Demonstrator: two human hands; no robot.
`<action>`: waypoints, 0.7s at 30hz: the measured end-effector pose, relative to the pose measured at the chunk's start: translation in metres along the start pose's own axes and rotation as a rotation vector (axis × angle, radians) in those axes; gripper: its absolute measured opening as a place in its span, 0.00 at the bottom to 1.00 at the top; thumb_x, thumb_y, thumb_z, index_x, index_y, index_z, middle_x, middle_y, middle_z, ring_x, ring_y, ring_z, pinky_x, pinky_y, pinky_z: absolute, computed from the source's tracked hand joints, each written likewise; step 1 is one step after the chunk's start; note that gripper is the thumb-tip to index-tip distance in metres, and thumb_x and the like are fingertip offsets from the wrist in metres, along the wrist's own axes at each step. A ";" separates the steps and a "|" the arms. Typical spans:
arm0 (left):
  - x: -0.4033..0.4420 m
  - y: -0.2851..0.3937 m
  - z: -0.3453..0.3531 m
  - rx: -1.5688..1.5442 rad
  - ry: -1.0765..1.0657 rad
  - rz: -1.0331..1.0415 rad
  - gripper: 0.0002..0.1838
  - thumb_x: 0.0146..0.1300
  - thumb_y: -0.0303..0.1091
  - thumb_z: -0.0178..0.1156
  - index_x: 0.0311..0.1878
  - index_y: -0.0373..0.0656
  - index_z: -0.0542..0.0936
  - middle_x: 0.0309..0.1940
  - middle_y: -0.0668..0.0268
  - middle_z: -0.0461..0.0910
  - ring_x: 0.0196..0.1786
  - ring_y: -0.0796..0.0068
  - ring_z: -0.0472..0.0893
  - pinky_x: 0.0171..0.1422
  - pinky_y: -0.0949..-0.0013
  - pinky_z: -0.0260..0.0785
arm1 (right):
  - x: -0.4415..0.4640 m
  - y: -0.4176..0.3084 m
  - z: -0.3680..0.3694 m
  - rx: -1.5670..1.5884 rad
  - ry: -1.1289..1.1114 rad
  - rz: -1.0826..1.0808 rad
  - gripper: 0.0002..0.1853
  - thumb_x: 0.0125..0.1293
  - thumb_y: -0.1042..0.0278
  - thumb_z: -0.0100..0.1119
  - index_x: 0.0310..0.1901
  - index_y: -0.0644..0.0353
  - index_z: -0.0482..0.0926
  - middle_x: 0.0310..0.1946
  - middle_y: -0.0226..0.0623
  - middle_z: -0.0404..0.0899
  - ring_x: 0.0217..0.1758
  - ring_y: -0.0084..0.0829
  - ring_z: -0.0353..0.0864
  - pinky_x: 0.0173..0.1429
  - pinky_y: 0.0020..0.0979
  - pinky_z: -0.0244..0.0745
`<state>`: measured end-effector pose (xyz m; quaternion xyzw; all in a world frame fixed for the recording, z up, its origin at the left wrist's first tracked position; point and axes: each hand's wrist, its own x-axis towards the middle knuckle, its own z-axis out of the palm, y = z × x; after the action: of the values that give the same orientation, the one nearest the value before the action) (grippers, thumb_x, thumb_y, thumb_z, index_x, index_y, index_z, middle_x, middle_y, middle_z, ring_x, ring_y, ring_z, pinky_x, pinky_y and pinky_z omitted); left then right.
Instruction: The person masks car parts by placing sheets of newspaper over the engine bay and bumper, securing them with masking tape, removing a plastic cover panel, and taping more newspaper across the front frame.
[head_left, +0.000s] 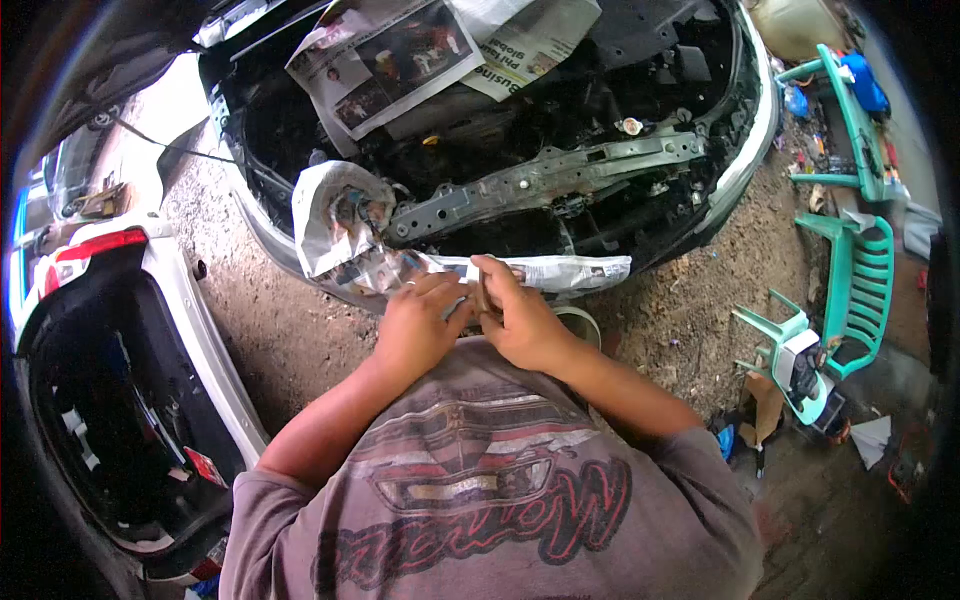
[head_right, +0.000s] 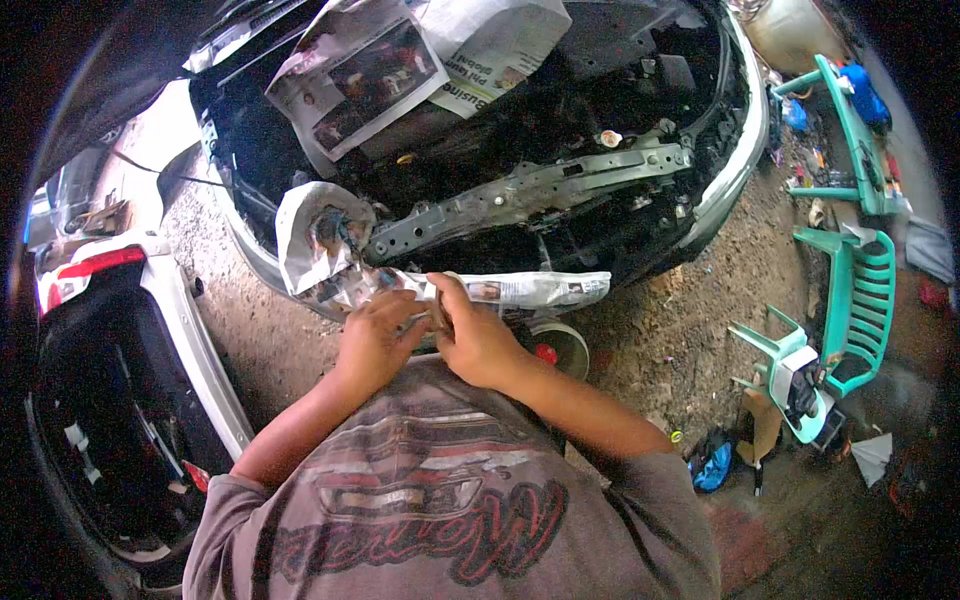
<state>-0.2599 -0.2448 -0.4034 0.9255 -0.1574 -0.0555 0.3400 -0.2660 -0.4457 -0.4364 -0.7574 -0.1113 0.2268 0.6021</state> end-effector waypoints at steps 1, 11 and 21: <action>0.000 0.001 -0.002 0.007 0.007 -0.007 0.09 0.63 0.34 0.69 0.43 0.41 0.86 0.44 0.56 0.87 0.46 0.49 0.87 0.52 0.50 0.80 | -0.001 0.001 0.002 -0.017 0.003 0.022 0.41 0.67 0.80 0.62 0.79 0.59 0.55 0.44 0.56 0.83 0.50 0.59 0.87 0.52 0.50 0.80; 0.004 0.002 -0.011 -0.059 -0.106 -0.089 0.12 0.64 0.35 0.71 0.46 0.40 0.86 0.44 0.55 0.87 0.48 0.50 0.87 0.53 0.52 0.80 | -0.001 0.012 0.008 0.057 -0.002 0.003 0.40 0.67 0.79 0.64 0.79 0.60 0.57 0.46 0.58 0.85 0.51 0.59 0.87 0.54 0.49 0.80; 0.133 -0.064 -0.050 0.269 0.204 -0.055 0.27 0.61 0.40 0.74 0.61 0.39 0.81 0.58 0.51 0.83 0.63 0.48 0.83 0.65 0.52 0.78 | 0.000 0.019 -0.022 0.026 0.135 0.103 0.34 0.73 0.77 0.65 0.77 0.59 0.63 0.69 0.52 0.79 0.70 0.37 0.82 0.70 0.35 0.75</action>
<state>-0.1071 -0.2119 -0.4064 0.9675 -0.1026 0.0509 0.2256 -0.2576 -0.4695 -0.4504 -0.7680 -0.0284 0.2071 0.6054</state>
